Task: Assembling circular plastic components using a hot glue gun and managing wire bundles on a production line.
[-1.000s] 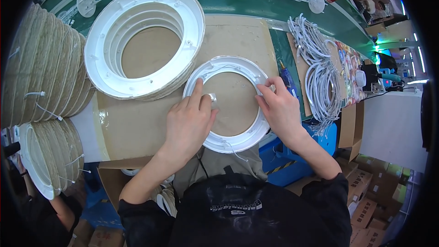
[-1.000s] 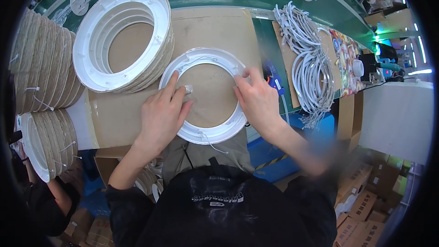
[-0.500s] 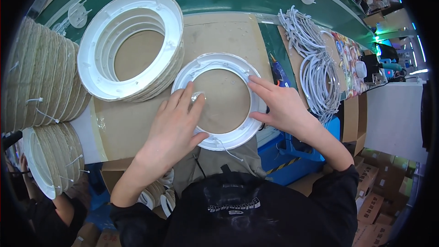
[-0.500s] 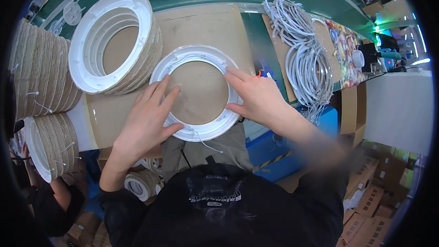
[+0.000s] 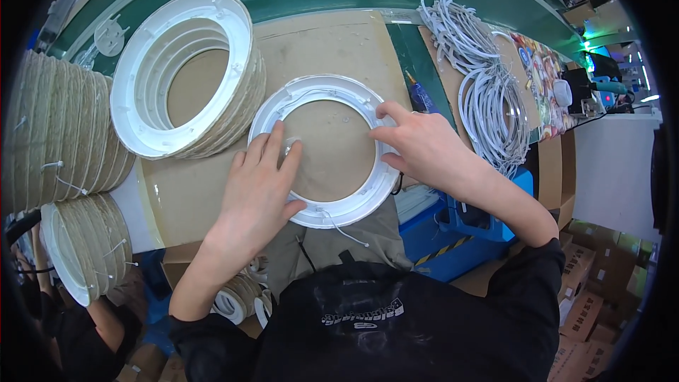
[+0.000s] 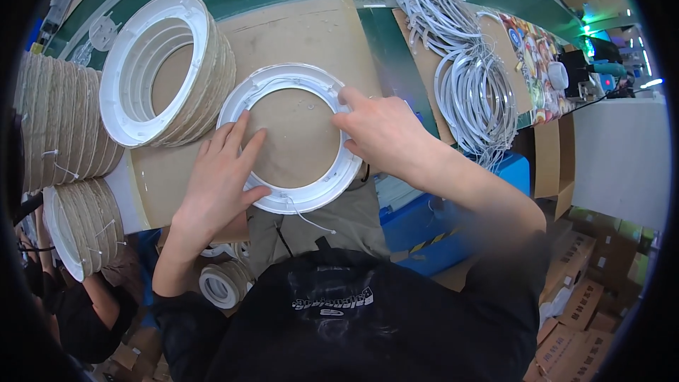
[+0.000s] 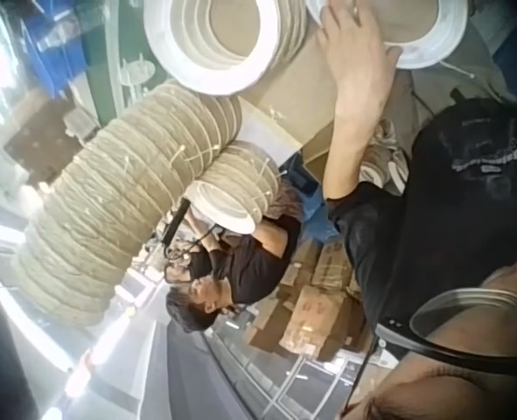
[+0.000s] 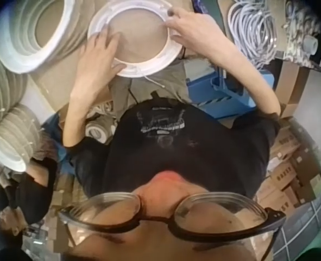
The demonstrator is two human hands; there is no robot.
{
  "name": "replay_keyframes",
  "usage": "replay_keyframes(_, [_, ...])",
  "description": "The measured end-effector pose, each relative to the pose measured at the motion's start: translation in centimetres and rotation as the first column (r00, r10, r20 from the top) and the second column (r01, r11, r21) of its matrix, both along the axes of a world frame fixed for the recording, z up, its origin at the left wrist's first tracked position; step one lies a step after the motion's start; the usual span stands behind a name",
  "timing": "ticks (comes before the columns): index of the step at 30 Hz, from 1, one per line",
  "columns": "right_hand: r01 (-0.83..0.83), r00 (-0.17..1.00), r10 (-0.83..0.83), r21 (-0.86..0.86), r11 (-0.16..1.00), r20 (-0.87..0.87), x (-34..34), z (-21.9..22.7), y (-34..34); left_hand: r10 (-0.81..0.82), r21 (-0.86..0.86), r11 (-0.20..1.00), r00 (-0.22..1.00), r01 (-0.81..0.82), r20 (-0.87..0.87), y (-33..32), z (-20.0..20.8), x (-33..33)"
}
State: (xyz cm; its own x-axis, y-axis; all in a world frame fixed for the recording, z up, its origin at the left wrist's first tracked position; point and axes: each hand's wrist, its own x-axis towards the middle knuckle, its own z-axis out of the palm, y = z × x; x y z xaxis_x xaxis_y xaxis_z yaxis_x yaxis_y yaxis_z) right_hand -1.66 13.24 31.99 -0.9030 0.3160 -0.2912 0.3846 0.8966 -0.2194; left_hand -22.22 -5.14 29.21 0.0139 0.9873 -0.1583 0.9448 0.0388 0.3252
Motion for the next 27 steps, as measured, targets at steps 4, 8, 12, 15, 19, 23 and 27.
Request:
replay_keyframes(4, [-0.031,0.999,0.031,-0.014,0.999,-0.043,0.1,-0.3,0.5,-0.004,-0.007,1.0,1.0,0.004,-0.007,0.0,-0.1,0.1])
replay_keyframes(8, [-0.047,0.999,0.046,-0.057,0.997,-0.028,-0.3,-0.1,1.1,-0.002,-0.002,1.0,1.0,0.002,-0.017,0.1,-0.1,0.1])
replay_keyframes(12, [-0.069,0.998,0.07,-0.099,0.993,0.006,-0.5,0.2,1.7,0.002,-0.009,1.0,1.0,-0.002,-0.023,0.2,0.0,0.2])
replay_keyframes(15, [-0.067,0.998,0.068,-0.105,0.992,0.004,-0.7,0.5,1.8,0.001,-0.018,1.0,1.0,-0.002,-0.03,0.3,0.1,0.2])
replay_keyframes(19, [-0.051,0.998,0.055,-0.099,0.994,0.039,-1.0,1.0,1.9,-0.013,0.015,1.0,0.999,0.013,-0.042,0.3,0.2,0.3])
replay_keyframes(23, [-0.083,0.996,0.084,-0.054,0.995,0.027,-0.6,-0.2,1.8,-0.008,0.01,1.0,0.999,0.009,-0.045,0.3,0.3,0.4])
replay_keyframes(27, [-0.113,0.993,0.112,-0.022,0.993,-0.044,0.0,-0.4,1.6,-0.014,0.012,1.0,0.999,0.014,-0.029,0.2,0.2,0.3])
